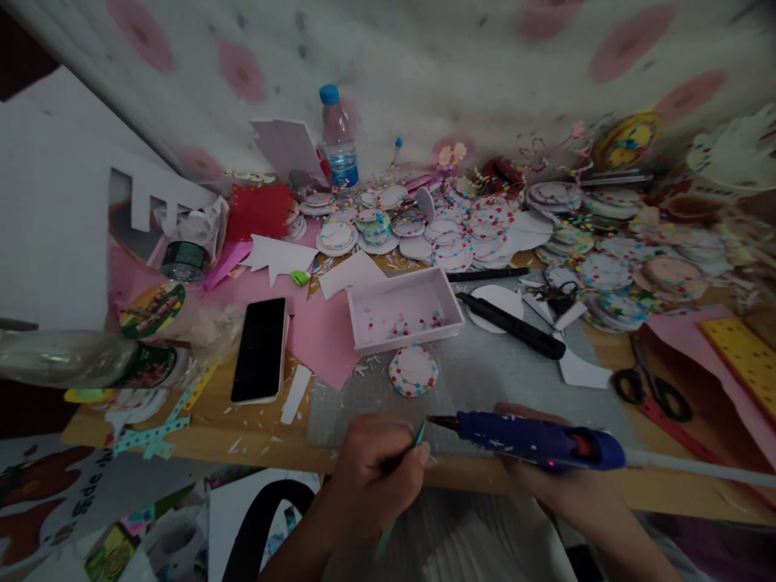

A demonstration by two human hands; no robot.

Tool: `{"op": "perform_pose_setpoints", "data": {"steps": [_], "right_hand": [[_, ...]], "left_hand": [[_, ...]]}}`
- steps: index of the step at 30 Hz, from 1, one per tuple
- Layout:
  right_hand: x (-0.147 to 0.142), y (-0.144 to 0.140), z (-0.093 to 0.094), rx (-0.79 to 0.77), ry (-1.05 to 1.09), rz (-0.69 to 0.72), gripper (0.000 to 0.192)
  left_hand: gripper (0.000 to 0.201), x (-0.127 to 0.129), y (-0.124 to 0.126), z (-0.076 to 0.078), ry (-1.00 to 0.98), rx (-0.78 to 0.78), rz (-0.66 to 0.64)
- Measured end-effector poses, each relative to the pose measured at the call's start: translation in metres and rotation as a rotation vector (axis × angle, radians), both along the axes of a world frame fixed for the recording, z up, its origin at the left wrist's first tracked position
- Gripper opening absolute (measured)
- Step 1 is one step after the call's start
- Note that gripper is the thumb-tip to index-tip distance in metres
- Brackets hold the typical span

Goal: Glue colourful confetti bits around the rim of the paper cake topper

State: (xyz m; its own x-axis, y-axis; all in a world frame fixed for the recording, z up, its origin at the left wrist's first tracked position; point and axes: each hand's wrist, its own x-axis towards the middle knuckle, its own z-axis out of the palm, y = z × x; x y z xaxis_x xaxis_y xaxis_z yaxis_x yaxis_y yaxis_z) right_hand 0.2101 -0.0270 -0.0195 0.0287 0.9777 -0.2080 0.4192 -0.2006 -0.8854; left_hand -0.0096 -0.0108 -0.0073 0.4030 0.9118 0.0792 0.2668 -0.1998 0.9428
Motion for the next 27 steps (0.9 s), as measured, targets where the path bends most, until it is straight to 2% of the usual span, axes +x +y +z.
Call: {"op": "perform_pose_setpoints", "data": {"steps": [7,20,23,27], "right_hand": [[0.0,0.001,0.002,-0.01,-0.018,0.013,0.017],[0.001,0.001,0.003,-0.027,-0.021,0.034,0.016],[-0.002,0.003,0.005,-0.034,0.012,0.081,0.016],[0.007,0.008,-0.007,-0.007,-0.042,0.156,0.014]], "left_hand": [[0.037,0.0,0.0,0.001,-0.019,-0.027,-0.007],[0.037,0.0,-0.001,-0.001,-0.011,0.001,-0.004],[0.038,0.001,-0.001,-0.002,-0.016,-0.002,-0.002],[0.038,0.001,-0.001,-0.002,-0.029,-0.003,0.0]]}}
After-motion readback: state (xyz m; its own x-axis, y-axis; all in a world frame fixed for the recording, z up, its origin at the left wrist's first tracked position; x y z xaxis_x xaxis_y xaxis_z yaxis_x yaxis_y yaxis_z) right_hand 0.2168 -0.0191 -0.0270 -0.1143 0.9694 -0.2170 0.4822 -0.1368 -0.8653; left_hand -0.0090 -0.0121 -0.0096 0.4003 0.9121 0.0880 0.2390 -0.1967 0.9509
